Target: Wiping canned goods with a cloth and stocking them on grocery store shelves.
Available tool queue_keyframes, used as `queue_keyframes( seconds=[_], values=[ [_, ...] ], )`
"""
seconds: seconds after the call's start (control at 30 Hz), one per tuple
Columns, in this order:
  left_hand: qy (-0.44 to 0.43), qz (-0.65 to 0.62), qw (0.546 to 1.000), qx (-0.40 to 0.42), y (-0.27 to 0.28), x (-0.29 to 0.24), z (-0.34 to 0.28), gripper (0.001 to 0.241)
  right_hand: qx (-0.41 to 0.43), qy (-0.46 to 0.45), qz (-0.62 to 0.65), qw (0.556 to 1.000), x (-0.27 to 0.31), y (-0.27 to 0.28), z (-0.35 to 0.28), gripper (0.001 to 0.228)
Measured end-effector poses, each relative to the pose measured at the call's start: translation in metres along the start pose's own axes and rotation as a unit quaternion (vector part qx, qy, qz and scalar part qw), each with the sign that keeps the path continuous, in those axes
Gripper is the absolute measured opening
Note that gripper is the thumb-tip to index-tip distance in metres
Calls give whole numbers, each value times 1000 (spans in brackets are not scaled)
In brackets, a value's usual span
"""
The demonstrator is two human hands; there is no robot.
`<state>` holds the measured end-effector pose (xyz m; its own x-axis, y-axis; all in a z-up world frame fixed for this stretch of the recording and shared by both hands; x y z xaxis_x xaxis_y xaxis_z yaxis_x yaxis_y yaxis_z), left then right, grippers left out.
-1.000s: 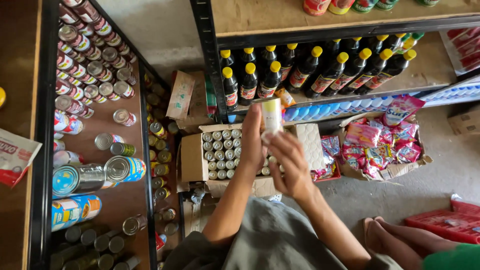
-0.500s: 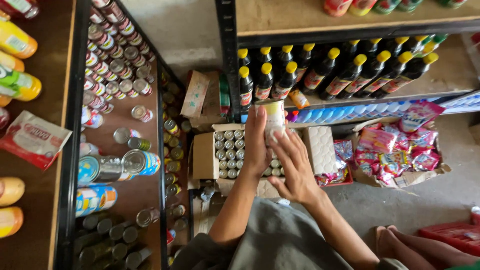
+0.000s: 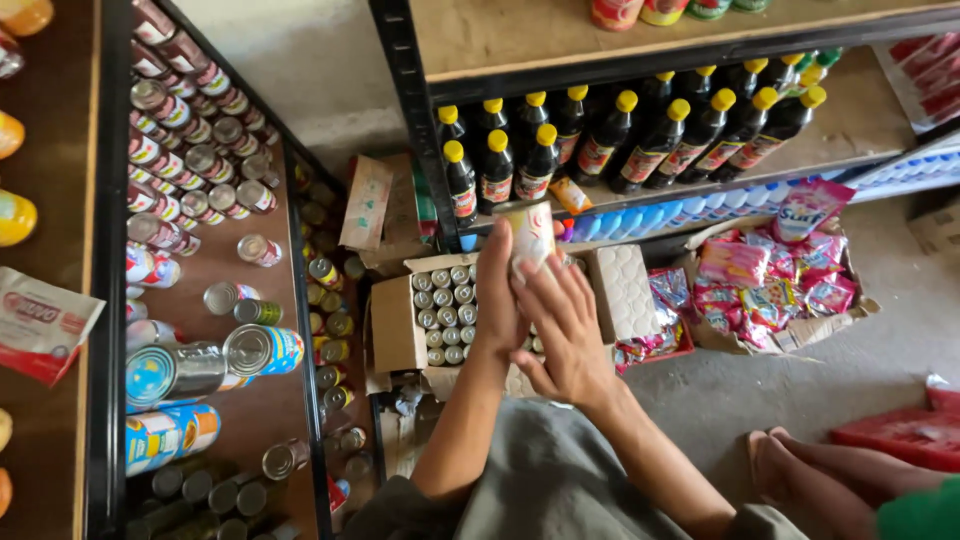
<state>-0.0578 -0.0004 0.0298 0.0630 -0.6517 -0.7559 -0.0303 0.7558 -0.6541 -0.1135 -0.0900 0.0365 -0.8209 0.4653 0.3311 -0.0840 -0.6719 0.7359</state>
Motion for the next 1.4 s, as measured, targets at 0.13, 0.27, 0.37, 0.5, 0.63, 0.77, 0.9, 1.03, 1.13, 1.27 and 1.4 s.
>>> queue_keyframes(
  seconds=[0.13, 0.27, 0.37, 0.5, 0.63, 0.77, 0.9, 1.03, 1.13, 1.27, 1.4],
  values=[
    [-35, 8, 999, -28, 2, 14, -1, 44, 11, -6, -17, 1000, -19, -4, -15, 77],
    [-62, 131, 989, 40, -16, 4, 0, 35, -19, -15, -14, 1000, -32, 23, 13, 81],
    [-66, 121, 989, 57, -31, -16, -4, 35, -17, -11, -12, 1000, -27, 22, 19, 84],
    [-69, 7, 997, -18, -25, -16, -9, 46, 18, 7, 8, 1000, -14, 0, -1, 81],
    [-15, -59, 998, -10, 22, 15, 12, 37, 34, 24, 12, 999, -18, -14, -6, 77],
    [-100, 111, 989, -18, 18, 12, 4, 40, 10, 22, 9, 1000, -27, 2, 26, 80],
    [-130, 206, 969, 34, -11, -29, -3, 44, 3, 27, 1, 1000, -21, 7, 38, 82],
    [-39, -6, 996, -76, -2, -7, 2, 32, 20, 34, 12, 999, -16, -5, 7, 80],
    [-42, -5, 995, -92, -15, -15, -5, 38, 36, 22, 0, 999, -18, -7, -7, 78],
    [-19, -5, 998, -68, -17, 0, 4, 31, 14, 12, -22, 1000, -35, 12, 17, 78],
    [-17, 71, 997, -17, -37, -15, 6, 33, -14, -16, -23, 1000, -36, 31, 36, 79]
  ],
)
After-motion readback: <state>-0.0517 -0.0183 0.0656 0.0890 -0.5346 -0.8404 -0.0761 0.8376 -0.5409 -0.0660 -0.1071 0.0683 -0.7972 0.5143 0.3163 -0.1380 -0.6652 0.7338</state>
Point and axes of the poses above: each hand's wrist, its own z-axis towards the middle knuckle, its own y-axis out of the back of the hand, x = y × z, the point moved 6 cm from there along z, towards the middle knuckle, and after that the axes turned 11 degrees about x, right-handed, at the moved point
